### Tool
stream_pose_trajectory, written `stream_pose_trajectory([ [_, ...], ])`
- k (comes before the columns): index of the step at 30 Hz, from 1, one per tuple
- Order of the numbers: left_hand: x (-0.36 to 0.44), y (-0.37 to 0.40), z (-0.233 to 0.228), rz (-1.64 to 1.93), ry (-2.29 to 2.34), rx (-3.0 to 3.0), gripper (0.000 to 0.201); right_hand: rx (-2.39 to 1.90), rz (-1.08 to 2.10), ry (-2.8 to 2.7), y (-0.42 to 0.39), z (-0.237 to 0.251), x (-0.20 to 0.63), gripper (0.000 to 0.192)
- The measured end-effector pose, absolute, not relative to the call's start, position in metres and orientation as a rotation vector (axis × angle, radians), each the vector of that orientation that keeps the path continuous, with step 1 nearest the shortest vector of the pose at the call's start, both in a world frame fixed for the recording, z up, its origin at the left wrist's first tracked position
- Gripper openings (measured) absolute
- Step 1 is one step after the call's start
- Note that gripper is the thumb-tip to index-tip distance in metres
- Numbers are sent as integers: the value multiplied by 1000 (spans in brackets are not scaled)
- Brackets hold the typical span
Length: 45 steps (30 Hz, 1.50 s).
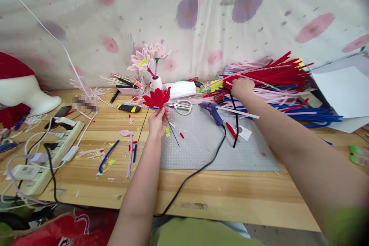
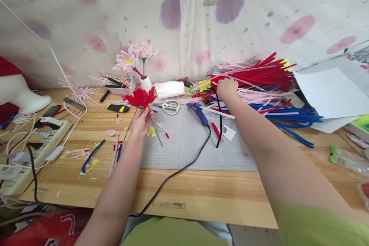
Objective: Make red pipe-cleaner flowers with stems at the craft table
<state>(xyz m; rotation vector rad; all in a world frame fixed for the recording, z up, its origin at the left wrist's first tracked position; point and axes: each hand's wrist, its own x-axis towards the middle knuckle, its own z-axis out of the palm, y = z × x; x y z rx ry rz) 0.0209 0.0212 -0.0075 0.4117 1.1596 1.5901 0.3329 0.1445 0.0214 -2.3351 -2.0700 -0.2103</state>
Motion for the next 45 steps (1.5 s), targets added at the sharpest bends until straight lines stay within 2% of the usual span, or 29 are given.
stream_pose_trajectory([
  [10, 18, 18, -6, 1618, 1178, 480, 19, -2433, -226, -2160, 142, 28, 336, 31],
  [19, 21, 13, -11, 1680, 1233, 656, 19, -2027, -173, -2439, 138, 27, 335, 32],
  [26, 13, 14, 4, 1765, 1210, 885, 18, -1757, -319, -2459, 144, 51, 316, 34],
  [34, 3, 16, 13, 1801, 1203, 854, 9, -1526, -104, -2384, 135, 110, 289, 29],
  [38, 6, 14, 30, 1823, 1178, 627, 16, -1292, 155, -2250, 116, 144, 254, 30],
  [45, 7, 9, 37, 1715, 968, 418, 11, -972, 568, -2081, 67, 190, 184, 29],
])
